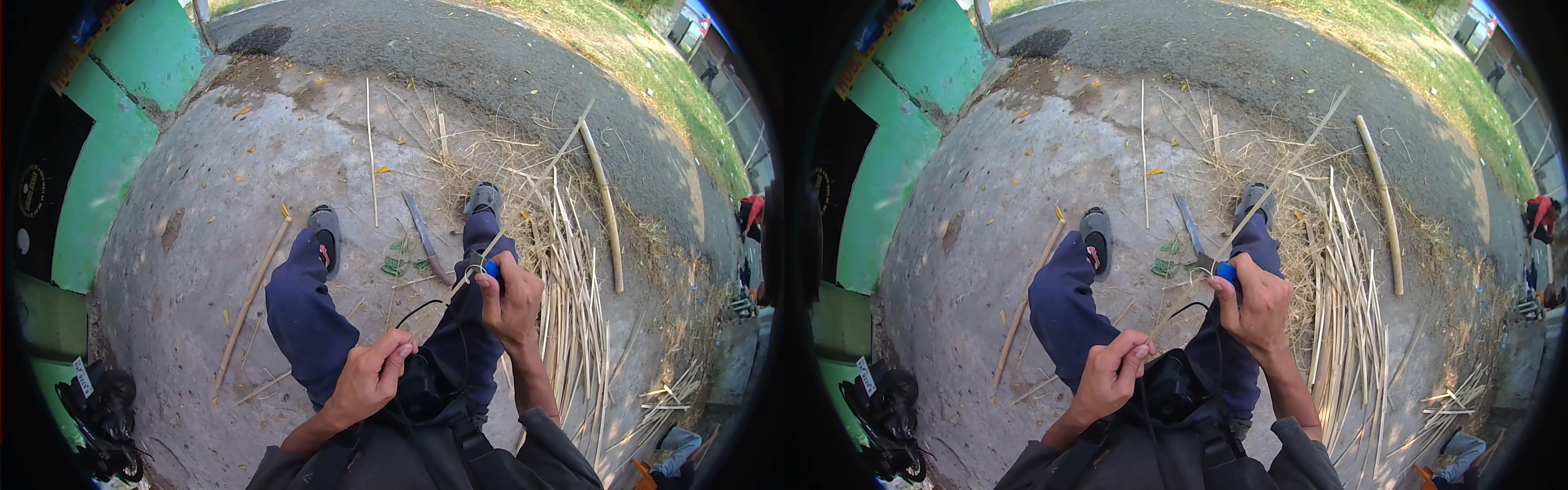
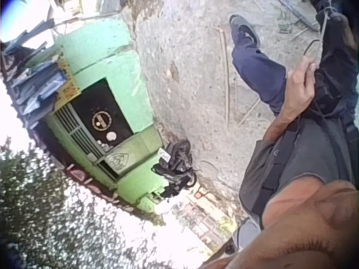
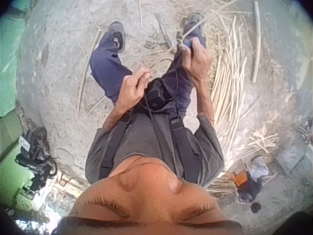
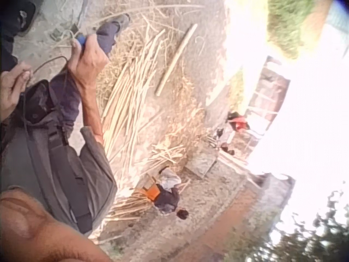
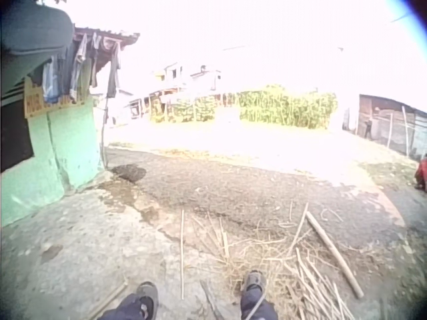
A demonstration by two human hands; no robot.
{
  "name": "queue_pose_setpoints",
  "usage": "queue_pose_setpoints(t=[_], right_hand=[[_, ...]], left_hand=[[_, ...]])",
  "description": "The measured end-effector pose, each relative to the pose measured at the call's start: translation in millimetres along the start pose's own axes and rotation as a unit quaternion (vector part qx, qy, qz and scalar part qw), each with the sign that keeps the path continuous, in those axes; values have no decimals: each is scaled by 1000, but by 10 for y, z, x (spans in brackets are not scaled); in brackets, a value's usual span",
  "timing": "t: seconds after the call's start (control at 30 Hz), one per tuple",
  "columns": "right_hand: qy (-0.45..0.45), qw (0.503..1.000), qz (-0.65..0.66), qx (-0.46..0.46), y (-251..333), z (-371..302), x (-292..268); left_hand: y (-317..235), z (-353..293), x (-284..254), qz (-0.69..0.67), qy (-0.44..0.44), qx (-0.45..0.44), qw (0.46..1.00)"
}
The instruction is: The person shaves a thin bamboo strip using a utility knife and periodically bends the strip with both hands.
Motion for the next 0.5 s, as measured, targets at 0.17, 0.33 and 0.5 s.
queue_pose_setpoints(t=[0.17, 0.33, 0.5], right_hand=[[-108, 992, -5, 70, -197, 180, -100], [-214, 967, -15, 140, -622, 456, -296], [-217, 874, 382, 209, -875, 509, -501]], left_hand=[[26, -19, -32, 15, 16, -1, 1000], [36, -100, -81, 24, 24, -11, 999], [137, -96, -178, 69, -5, 4, 998]])
Point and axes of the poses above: each hand's wrist, its own z-axis towards the middle knuckle, its own x-axis out of the palm, y = z × x, the point moved 1 cm from there along z, towards the middle knuckle, and after that the axes turned 8 degrees about x, right-handed, at the moved point
